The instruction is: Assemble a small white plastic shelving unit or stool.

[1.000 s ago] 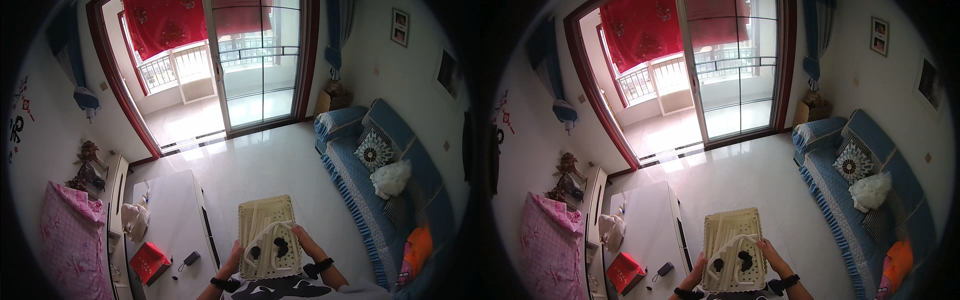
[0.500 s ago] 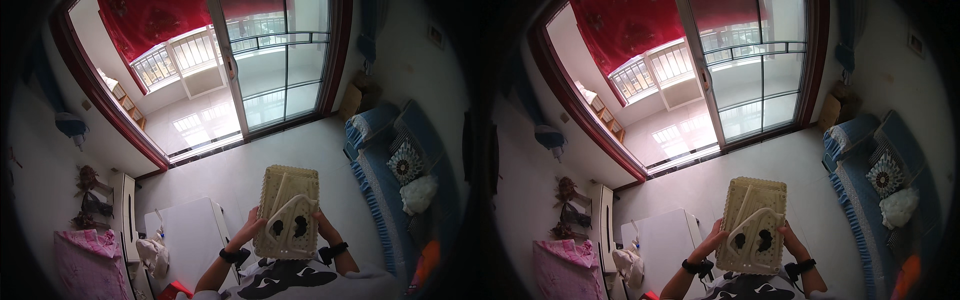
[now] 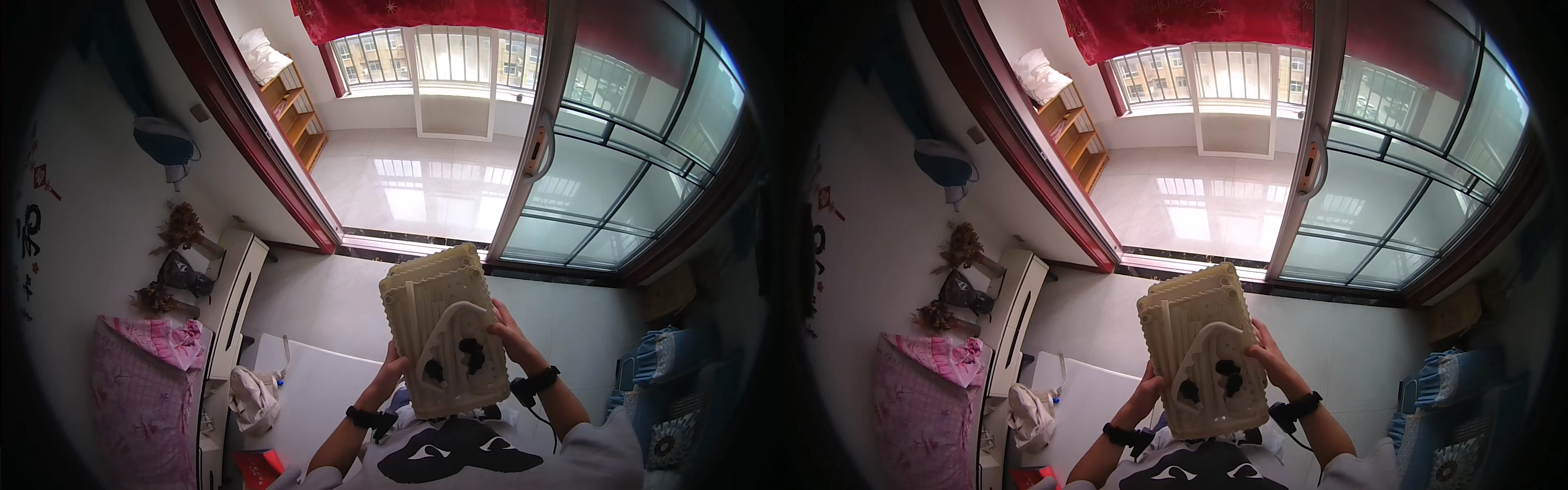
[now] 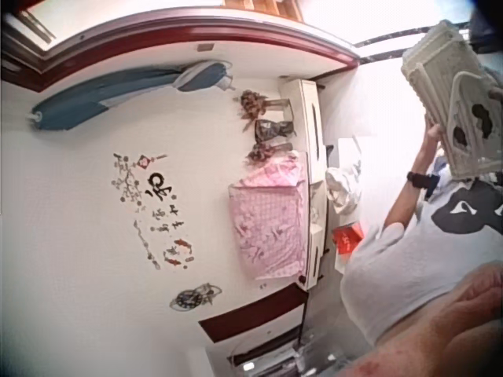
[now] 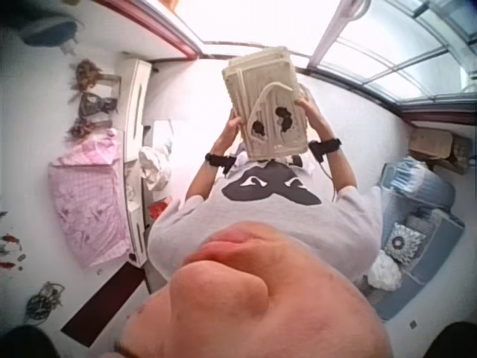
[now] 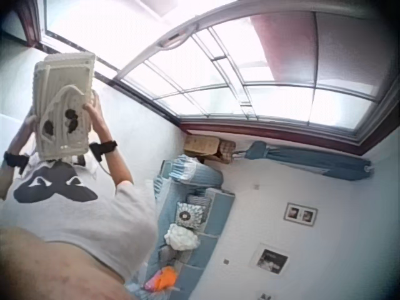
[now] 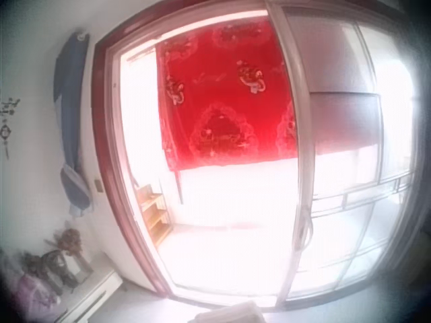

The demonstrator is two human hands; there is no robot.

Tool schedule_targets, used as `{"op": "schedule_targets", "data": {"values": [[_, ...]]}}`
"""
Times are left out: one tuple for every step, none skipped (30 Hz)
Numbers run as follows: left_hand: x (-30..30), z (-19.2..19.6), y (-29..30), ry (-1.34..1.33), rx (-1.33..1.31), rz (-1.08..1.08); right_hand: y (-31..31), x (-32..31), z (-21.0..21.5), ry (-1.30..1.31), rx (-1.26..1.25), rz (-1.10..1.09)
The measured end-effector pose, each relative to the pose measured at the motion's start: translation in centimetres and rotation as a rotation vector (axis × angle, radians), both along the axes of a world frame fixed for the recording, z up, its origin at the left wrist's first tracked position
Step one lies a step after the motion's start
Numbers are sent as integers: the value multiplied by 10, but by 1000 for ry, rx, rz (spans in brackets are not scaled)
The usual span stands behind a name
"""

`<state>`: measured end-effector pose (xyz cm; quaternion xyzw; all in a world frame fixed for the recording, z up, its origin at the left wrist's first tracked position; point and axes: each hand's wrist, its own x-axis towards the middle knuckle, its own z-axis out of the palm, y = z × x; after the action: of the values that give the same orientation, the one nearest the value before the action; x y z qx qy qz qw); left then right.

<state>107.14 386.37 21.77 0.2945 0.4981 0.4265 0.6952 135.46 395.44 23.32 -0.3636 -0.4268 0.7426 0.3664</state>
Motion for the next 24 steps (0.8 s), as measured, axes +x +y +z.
{"op": "schedule_targets", "data": {"values": [[-11,-9,27,-6,-1,31,34,-12,-3,-17,-41,13],[-21,-16,57,-35,29,20,63,-21,-19,-39,-36,4],[-33,-18,84,-10,14,10,87,-34,-29,-77,-45,-26],[-45,-28,119,-6,-3,-6,120,-42,-37,-57,-64,-25],[-59,-30,155,-1,-24,-19,150,-54,-35,-36,-85,-21],[-68,-31,182,40,9,-36,169,-64,-35,-42,-142,-68],[-77,-32,210,81,43,-54,185,-74,-37,-47,-199,-116],[-84,-24,248,127,50,-127,206,-79,-34,-63,-172,-178],[-91,-16,284,103,63,-150,224,-84,-51,-109,-232,-257],[-102,-13,311,88,100,-165,230,-100,-51,-65,-191,-325],[-109,-11,336,75,134,-177,242,-113,-51,-20,-151,-391],[-113,-10,372,53,138,-203,271,-112,-48,-6,-152,-406],[-122,8,400,43,126,-223,286,-119,-21,-200,80,-309],[-130,3,428,125,182,-248,305,-125,-26,-82,-21,-384],[-138,-8,459,122,228,-259,335,-136,-28,40,-116,-449],[-149,-19,485,137,269,-245,362,-145,-27,51,-133,-448],[-153,-20,508,144,305,-230,387,-152,-28,17,-99,-466],[-160,-18,527,87,271,-190,414,-162,-28,16,-93,-458],[-170,-21,549,90,268,-170,444,-173,-29,15,-85,-445],[-180,-24,574,62,279,-120,479,-181,-34,20,-81,-408],[-194,-28,601,38,293,-63,518,-194,-38,26,-74,-363],[-208,-32,628,51,330,-15,557,-210,-39,35,-82,-337],[-220,-25,654,23,328,32,596,-222,-48,46,-100,-290],[-236,-18,672,-2,285,81,628,-244,-31,63,-126,-232]]}}
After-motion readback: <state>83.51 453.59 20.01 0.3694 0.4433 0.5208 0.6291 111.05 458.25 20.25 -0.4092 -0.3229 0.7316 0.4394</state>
